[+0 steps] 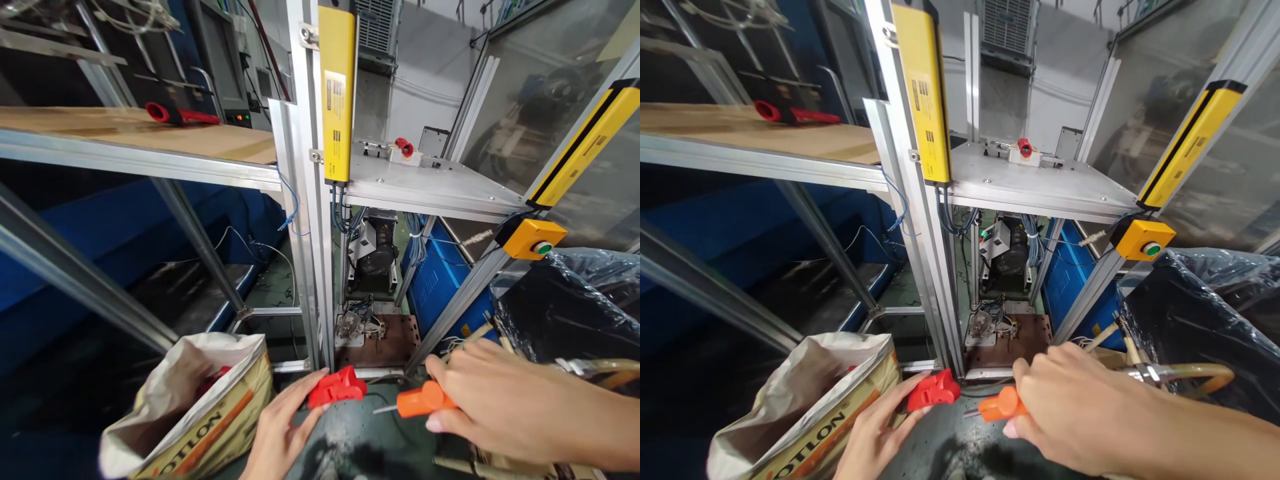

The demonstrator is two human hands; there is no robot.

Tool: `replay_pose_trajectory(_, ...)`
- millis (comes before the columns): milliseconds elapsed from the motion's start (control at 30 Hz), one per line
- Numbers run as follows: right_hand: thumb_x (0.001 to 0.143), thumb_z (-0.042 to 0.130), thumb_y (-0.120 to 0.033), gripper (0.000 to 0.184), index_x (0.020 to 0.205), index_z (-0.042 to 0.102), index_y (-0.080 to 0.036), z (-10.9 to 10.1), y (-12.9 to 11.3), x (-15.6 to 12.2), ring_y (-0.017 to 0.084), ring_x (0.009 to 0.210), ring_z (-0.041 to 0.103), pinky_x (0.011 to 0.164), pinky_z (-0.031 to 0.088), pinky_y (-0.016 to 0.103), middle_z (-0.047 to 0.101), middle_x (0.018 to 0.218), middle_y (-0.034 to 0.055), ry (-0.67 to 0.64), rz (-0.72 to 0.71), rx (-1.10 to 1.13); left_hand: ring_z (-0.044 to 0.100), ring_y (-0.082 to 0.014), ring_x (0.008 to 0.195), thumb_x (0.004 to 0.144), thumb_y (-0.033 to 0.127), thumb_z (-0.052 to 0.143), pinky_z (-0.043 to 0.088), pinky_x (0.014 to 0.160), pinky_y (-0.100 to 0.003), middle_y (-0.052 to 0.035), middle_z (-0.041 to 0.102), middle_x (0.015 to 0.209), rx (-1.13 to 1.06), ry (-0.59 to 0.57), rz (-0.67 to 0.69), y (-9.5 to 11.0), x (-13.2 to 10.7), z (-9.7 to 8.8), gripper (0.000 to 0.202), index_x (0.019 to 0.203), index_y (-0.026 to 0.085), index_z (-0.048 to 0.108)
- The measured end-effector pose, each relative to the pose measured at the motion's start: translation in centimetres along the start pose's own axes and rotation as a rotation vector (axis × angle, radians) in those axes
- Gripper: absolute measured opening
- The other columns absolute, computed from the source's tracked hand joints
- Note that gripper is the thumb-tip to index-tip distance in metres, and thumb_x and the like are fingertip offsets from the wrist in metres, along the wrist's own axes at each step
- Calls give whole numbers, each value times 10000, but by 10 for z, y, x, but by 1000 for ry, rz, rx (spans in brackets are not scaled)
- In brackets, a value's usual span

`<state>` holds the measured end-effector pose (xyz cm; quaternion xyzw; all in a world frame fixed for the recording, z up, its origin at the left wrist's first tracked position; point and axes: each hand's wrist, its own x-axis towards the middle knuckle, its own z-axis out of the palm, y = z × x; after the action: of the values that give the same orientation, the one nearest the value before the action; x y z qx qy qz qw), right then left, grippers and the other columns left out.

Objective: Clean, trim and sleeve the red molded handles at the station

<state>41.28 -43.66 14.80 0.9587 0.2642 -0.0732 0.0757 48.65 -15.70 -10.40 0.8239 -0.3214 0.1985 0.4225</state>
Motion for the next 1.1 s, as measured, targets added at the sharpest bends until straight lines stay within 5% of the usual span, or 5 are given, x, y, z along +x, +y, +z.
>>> replay_pose_trajectory(433, 975, 472, -430, 298, 1007, 633, -181, 12, 7, 4, 242, 638, 614, 563, 308, 307, 633, 701, 27, 6, 90, -19, 684, -289, 1067, 818, 466, 672, 570, 900, -404, -83, 739, 1153, -327, -49, -492, 7, 0, 4, 533, 1298, 273, 546)
replay_pose_trajectory(700, 978, 460, -423, 296, 1004, 616, -172, 20, 9, 14, 237, 652, 619, 578, 330, 309, 633, 724, 25, 24, -1, -23, 746, -301, 735, 913, 672, 7, 620, 530, -365, -181, 770, 921, -732, -274, -695, 16, -2, -3, 911, 891, 159, 759)
replay_pose_trajectory(800, 984, 444, -423, 305, 973, 618, -173, 14, 11, 15, 231, 624, 603, 569, 321, 311, 611, 693, 22, 31, -1, -32, 739, -313, 865, 864, 757, 291, 632, 680, -406, -150, 766, 1013, -684, -242, -649, 8, -10, 2, 733, 1035, 199, 735)
replay_pose_trajectory(900, 976, 471, -405, 270, 952, 619, -181, 8, 11, 14, 226, 619, 597, 571, 325, 303, 599, 681, 13, 18, 15, -21, 667, -326, 1090, 774, 605, 659, 499, 983, -483, -123, 721, 1178, -505, -147, -576, -9, -18, 3, 523, 1161, 253, 687)
replay_pose_trajectory(1100, 984, 445, -407, 275, 968, 612, -189, 5, 6, 16, 220, 656, 600, 598, 348, 300, 596, 708, 15, 31, -8, 42, 629, -291, 1164, 773, 370, 715, 216, 1157, -543, -21, 720, 1193, -277, -142, -442, -23, -17, -10, 377, 1150, 371, 701)
